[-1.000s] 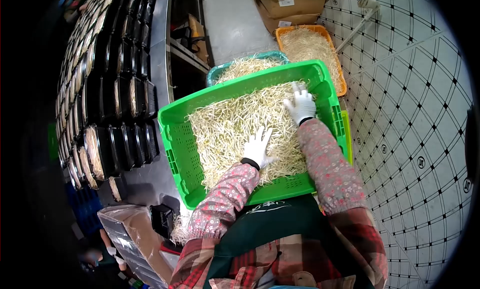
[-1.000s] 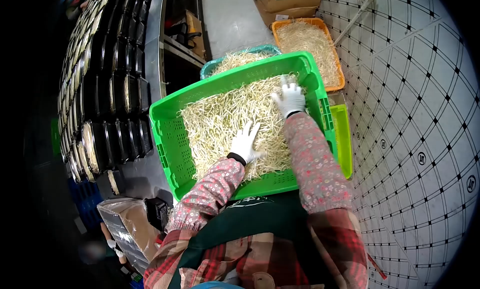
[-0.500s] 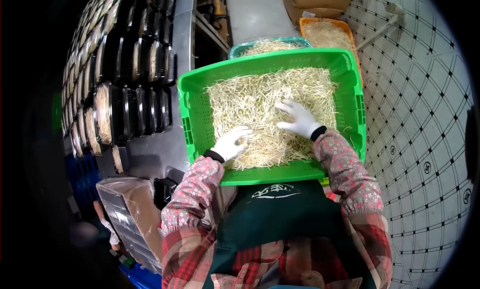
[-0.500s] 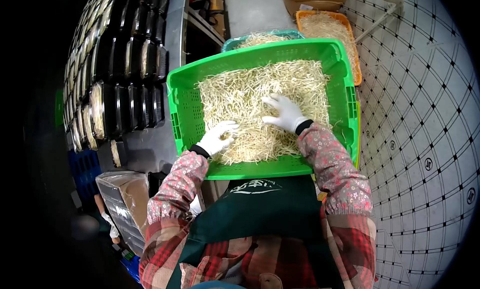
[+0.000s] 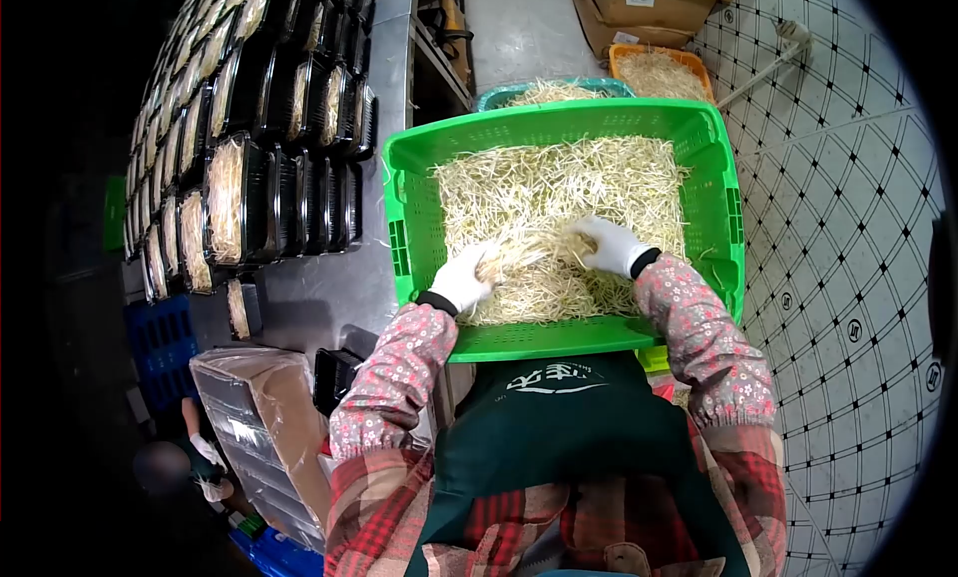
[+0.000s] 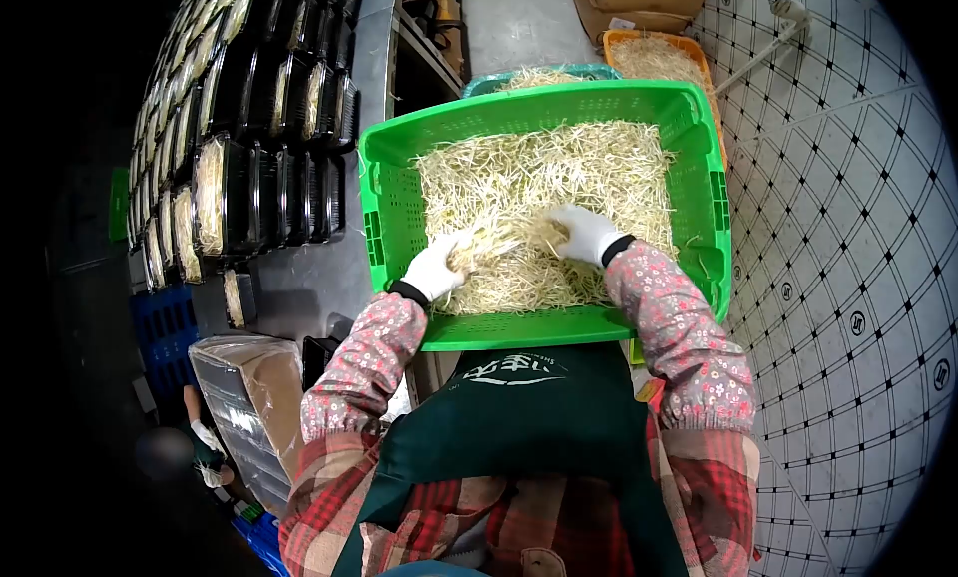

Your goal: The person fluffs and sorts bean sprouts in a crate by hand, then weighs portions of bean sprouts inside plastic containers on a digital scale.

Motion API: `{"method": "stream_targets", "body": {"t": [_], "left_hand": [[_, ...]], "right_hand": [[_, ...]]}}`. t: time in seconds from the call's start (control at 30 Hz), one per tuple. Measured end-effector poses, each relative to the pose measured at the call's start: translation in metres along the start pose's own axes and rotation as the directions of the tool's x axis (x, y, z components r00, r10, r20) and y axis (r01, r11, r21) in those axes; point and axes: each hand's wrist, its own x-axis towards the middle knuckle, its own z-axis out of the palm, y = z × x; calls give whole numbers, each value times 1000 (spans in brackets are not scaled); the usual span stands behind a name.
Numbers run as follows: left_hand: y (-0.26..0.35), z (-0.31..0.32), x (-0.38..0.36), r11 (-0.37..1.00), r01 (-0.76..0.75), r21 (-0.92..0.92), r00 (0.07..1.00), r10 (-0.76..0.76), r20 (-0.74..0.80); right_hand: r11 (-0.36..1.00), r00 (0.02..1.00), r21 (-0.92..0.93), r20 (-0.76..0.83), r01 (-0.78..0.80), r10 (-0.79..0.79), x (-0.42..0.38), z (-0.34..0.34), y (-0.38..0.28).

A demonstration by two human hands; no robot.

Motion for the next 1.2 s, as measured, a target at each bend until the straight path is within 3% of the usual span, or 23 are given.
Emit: {"method": "stream_targets", "body": {"t": [0.03,0.07,0.1,0.17,0.23,0.3,0.37,0.4,0.43,0.5,0.53,0.6,0.63,0.7,0.73,0.77,0.83,0.9,1.0,1.03,1.1,1.17,1.2], "left_hand": [[-21,2,-1,999,24,39,994,-28,109],[-23,5,-8,987,-7,163,998,-4,69],[-22,11,-14,958,-34,286,999,26,33],[-9,23,-15,938,48,342,990,-92,111],[-6,35,-6,868,141,477,964,-230,134],[-26,42,-6,892,137,432,986,-163,24],[-52,39,-3,916,129,379,985,-162,57],[-37,30,-17,932,89,350,996,-78,-46],[-14,13,-28,947,86,310,996,-82,-26],[11,-7,-44,974,-139,178,986,152,-62],[24,-12,-43,974,-138,178,986,151,-63],[52,-7,-32,901,-343,266,928,368,-48],[59,4,-23,865,-378,330,909,415,-48],[104,-11,-19,827,-282,487,959,252,127],[88,-11,-12,872,-311,378,951,286,120],[74,-20,-10,925,-294,240,956,286,69],[54,-41,2,978,-137,156,991,137,8],[41,-47,32,995,-83,55,990,89,-110],[29,-25,106,937,-299,180,895,341,-289],[34,-17,128,952,-255,172,911,296,-287],[33,6,165,916,-294,275,860,379,-343],[33,27,159,964,-49,261,986,89,-144],[37,26,141,964,-66,256,998,69,-4]], "right_hand": [[999,1000,-30,18,16,-15,-4,6,4],[954,1000,-299,1,-29,31,-12,8,-11],[951,997,-306,-77,-39,16,-20,18,-22],[837,990,-531,-109,-132,87,-20,36,-54],[831,990,-538,-69,-144,127,-13,42,-71],[825,986,-543,-29,-154,165,-9,47,-60],[963,995,-261,-80,-70,51,2,41,-11],[993,992,-66,-87,-99,93,-4,19,-13],[975,974,45,-49,-219,221,-10,-7,-24],[964,969,162,-95,-211,228,-21,-47,-37],[964,969,161,-95,-210,227,-22,-62,-52],[998,976,-36,-208,59,-65,-11,-82,-86],[996,991,52,-110,78,-72,1,-83,-90],[961,975,-200,-75,191,-209,26,-62,-75],[970,991,-206,6,131,-133,32,-66,-66],[973,981,-157,-71,169,-181,36,-74,-51],[999,969,-7,-242,40,-40,38,-89,-26],[992,969,-99,-244,-77,50,50,-91,-4],[969,969,-207,-231,-137,88,88,-77,13],[952,961,-257,-256,-167,99,98,-69,13],[881,922,-388,-367,-270,121,119,-41,12],[873,932,-384,-314,-302,184,110,-12,7],[874,955,-430,-275,-224,110,92,2,6]]}}
